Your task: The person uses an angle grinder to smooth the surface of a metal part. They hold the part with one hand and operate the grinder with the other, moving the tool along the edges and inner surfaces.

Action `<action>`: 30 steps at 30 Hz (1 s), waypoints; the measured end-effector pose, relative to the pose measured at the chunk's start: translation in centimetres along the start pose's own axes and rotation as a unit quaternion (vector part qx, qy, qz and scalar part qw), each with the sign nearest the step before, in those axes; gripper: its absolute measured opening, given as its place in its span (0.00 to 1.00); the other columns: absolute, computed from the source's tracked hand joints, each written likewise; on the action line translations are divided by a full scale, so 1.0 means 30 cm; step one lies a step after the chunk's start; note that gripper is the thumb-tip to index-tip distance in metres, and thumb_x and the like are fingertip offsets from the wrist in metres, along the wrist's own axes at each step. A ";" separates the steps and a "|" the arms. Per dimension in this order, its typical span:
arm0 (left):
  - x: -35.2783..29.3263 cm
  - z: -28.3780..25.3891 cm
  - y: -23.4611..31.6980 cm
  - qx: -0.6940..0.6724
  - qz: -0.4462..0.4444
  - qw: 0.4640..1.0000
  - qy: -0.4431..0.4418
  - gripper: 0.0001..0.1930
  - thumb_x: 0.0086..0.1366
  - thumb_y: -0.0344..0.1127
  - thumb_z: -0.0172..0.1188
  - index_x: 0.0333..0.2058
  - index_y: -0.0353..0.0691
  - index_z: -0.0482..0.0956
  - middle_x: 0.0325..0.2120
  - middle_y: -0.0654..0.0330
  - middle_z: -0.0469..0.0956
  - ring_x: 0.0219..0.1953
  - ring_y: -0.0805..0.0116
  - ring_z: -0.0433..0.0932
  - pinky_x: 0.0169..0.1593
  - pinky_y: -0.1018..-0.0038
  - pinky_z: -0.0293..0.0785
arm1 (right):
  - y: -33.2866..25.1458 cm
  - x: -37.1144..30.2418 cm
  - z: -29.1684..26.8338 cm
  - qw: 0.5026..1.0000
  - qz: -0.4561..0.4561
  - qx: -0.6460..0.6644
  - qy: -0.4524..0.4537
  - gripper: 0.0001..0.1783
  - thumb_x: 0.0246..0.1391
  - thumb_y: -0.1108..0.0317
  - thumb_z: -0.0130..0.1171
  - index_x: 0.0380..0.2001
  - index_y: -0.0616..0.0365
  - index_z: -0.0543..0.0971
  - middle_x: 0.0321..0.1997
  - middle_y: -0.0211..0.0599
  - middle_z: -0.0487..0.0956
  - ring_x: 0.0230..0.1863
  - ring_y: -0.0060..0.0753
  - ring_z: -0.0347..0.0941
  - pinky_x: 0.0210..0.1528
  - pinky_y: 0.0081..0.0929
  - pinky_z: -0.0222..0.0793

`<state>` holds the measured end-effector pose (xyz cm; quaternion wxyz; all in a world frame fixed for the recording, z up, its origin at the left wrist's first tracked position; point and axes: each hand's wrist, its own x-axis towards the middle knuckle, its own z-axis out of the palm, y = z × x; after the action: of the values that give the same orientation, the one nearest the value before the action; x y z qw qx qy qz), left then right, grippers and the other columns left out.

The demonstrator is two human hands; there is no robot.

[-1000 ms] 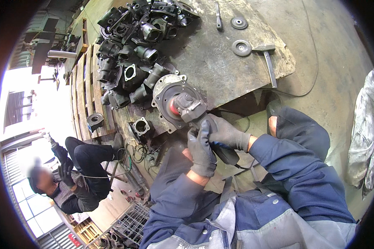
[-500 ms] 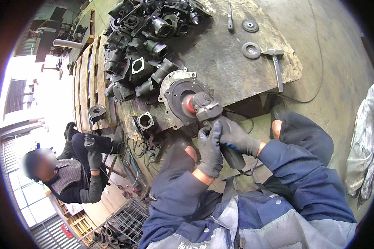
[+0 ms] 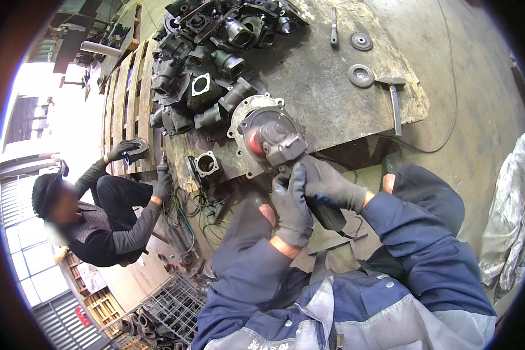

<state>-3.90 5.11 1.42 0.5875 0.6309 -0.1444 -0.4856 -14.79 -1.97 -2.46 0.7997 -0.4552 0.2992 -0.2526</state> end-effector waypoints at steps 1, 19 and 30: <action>0.015 0.004 0.009 -0.012 0.020 1.000 -0.007 0.19 0.72 0.46 0.68 0.46 0.36 0.76 0.39 0.65 0.78 0.40 0.78 0.73 0.45 0.77 0.72 | -0.002 0.006 0.004 1.000 0.001 0.005 0.008 0.36 0.53 0.59 0.72 0.62 0.61 0.71 0.55 0.39 0.80 0.54 0.29 0.75 0.61 0.33 0.73; 0.101 0.060 0.033 0.015 -0.007 0.996 -0.093 0.22 0.80 0.50 0.53 0.52 0.34 0.79 0.40 0.63 0.81 0.40 0.79 0.76 0.45 0.77 0.74 | -0.104 0.031 -0.055 0.988 0.082 0.123 0.055 0.30 0.57 0.64 0.67 0.61 0.59 0.72 0.49 0.34 0.80 0.48 0.28 0.78 0.55 0.31 0.78; 0.012 0.053 -0.035 0.053 -0.050 0.995 -0.069 0.26 0.75 0.48 0.63 0.58 0.31 0.75 0.48 0.60 0.80 0.48 0.76 0.77 0.52 0.75 0.74 | 0.075 -0.045 -0.076 0.982 0.074 0.153 0.087 0.25 0.62 0.58 0.66 0.58 0.56 0.75 0.48 0.30 0.80 0.49 0.22 0.76 0.54 0.29 0.76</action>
<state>-5.38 4.15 0.58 0.5170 0.6329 -0.1785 -0.5480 -17.05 -1.34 -5.02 0.8473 -0.2799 0.3583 -0.2744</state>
